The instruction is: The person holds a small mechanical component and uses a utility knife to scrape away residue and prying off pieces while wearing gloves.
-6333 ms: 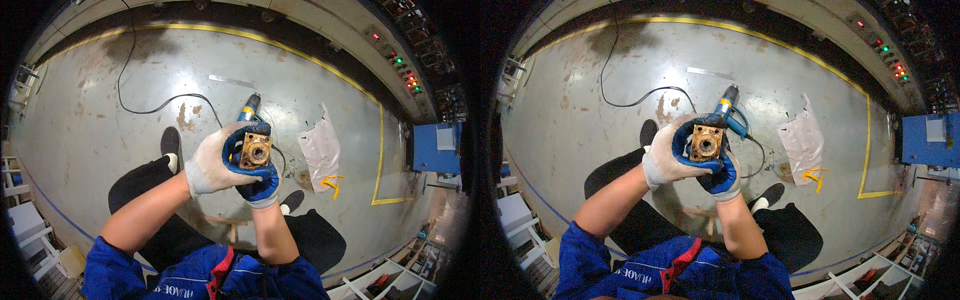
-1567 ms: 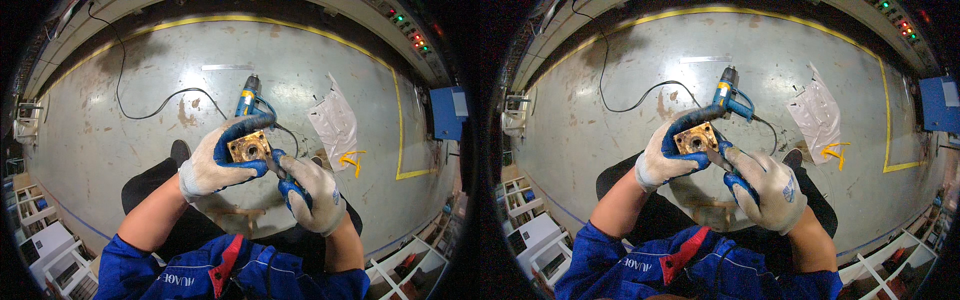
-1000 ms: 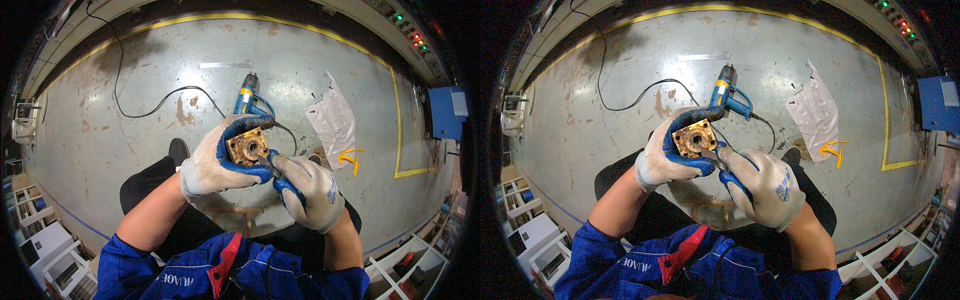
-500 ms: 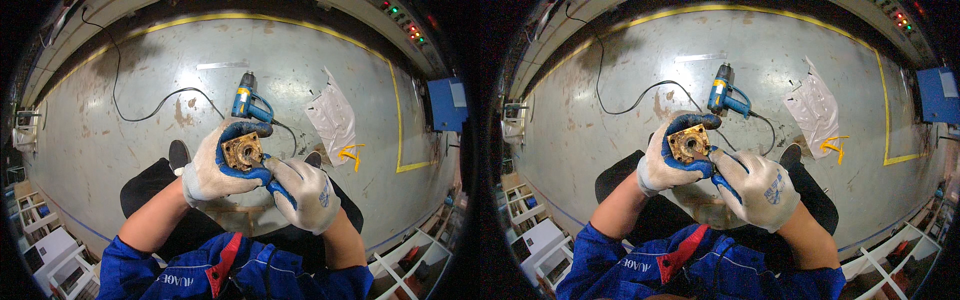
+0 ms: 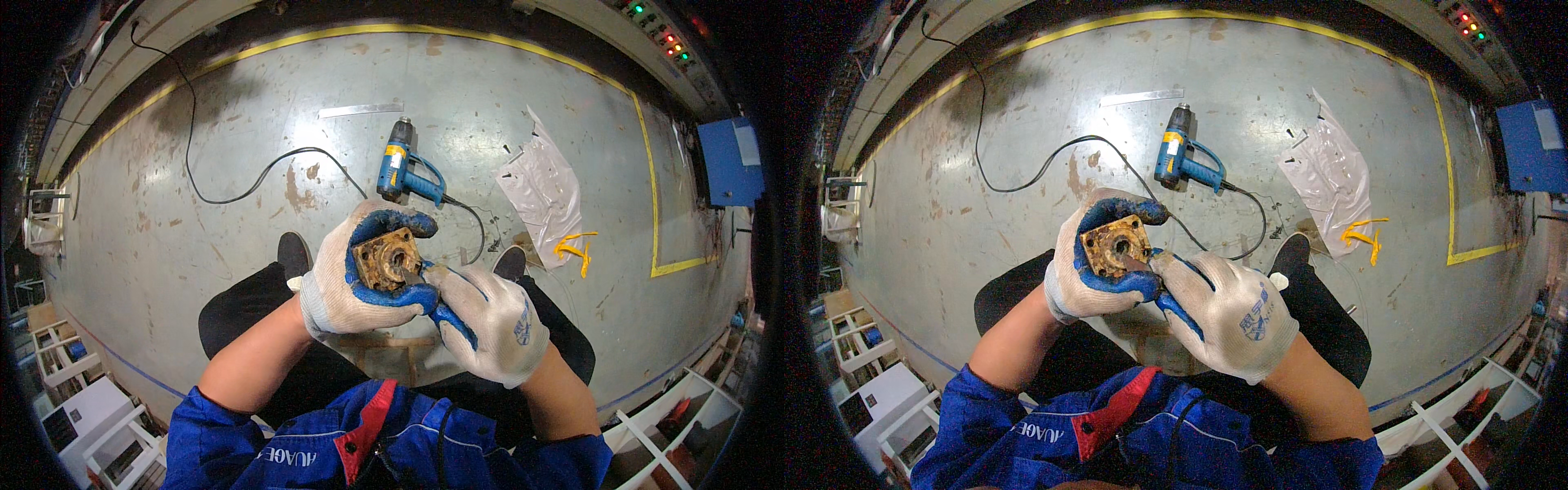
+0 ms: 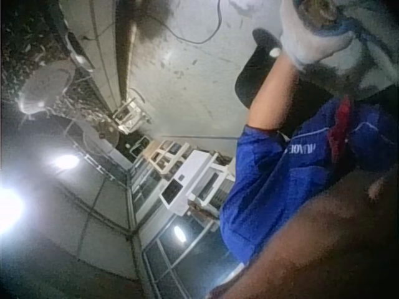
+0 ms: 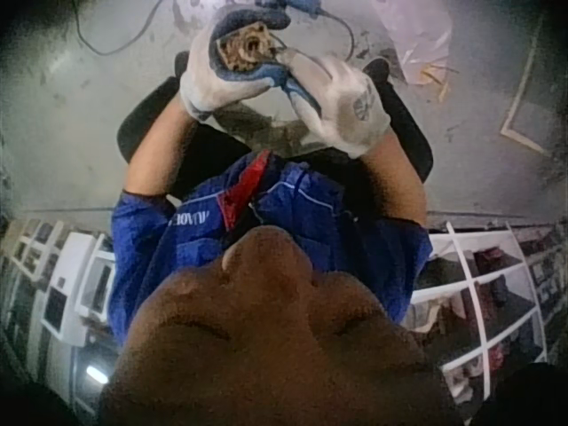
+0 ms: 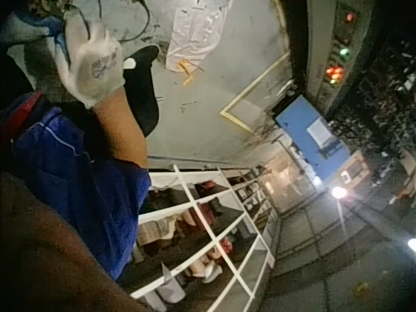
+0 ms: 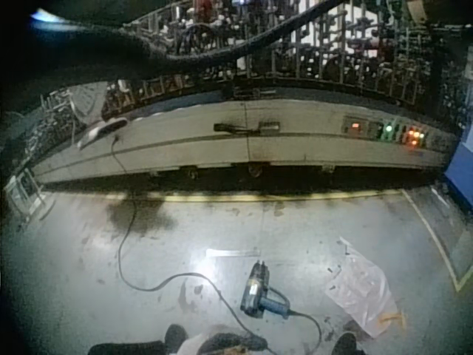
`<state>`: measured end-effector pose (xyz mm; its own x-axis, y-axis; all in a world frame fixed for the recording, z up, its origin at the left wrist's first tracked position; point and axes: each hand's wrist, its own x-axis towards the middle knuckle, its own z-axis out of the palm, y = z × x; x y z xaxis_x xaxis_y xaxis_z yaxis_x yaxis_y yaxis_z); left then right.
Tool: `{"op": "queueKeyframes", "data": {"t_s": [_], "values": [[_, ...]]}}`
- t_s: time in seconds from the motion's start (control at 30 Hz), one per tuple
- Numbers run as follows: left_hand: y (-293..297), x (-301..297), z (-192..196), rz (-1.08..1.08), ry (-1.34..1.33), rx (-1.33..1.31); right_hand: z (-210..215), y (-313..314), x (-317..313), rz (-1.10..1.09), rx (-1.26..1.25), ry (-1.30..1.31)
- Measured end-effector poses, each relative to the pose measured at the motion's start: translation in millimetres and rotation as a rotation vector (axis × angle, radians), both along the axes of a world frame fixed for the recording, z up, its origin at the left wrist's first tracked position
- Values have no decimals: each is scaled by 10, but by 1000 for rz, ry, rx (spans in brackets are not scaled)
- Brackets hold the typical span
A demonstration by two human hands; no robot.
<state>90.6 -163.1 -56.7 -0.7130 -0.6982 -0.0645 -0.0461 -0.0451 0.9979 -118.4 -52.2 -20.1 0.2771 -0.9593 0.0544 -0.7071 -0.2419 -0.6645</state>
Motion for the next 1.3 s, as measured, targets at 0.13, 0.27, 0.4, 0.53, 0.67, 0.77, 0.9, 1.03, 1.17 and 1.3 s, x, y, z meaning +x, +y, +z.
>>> {"op": "queueKeyframes", "data": {"t_s": [0.13,0.27,0.4,0.53,0.67,0.77,0.9,1.03,1.17,1.3], "values": [[9,12,-16,8,2,53,-2,-6,23,-31,-32,42],[7,0,57,-10,-4,97,-5,-43,1,-12,-87,34],[-56,19,88,-7,42,116,-23,-62,-6,18,-90,-10],[-66,97,5,-39,30,87,-26,-108,6,36,-125,11],[-36,105,21,4,36,212,-80,-101,35,27,-106,1],[-37,111,12,18,85,326,-113,-112,44,17,-123,-14],[-39,101,-14,-7,113,329,-115,-115,52,24,-153,16],[-56,129,-11,-49,59,303,-130,-95,65,14,-160,23],[-53,116,-45,-56,58,325,-122,-89,73,8,-128,10],[-6,101,-83,-15,42,295,-129,-91,65,6,-115,5]]}}
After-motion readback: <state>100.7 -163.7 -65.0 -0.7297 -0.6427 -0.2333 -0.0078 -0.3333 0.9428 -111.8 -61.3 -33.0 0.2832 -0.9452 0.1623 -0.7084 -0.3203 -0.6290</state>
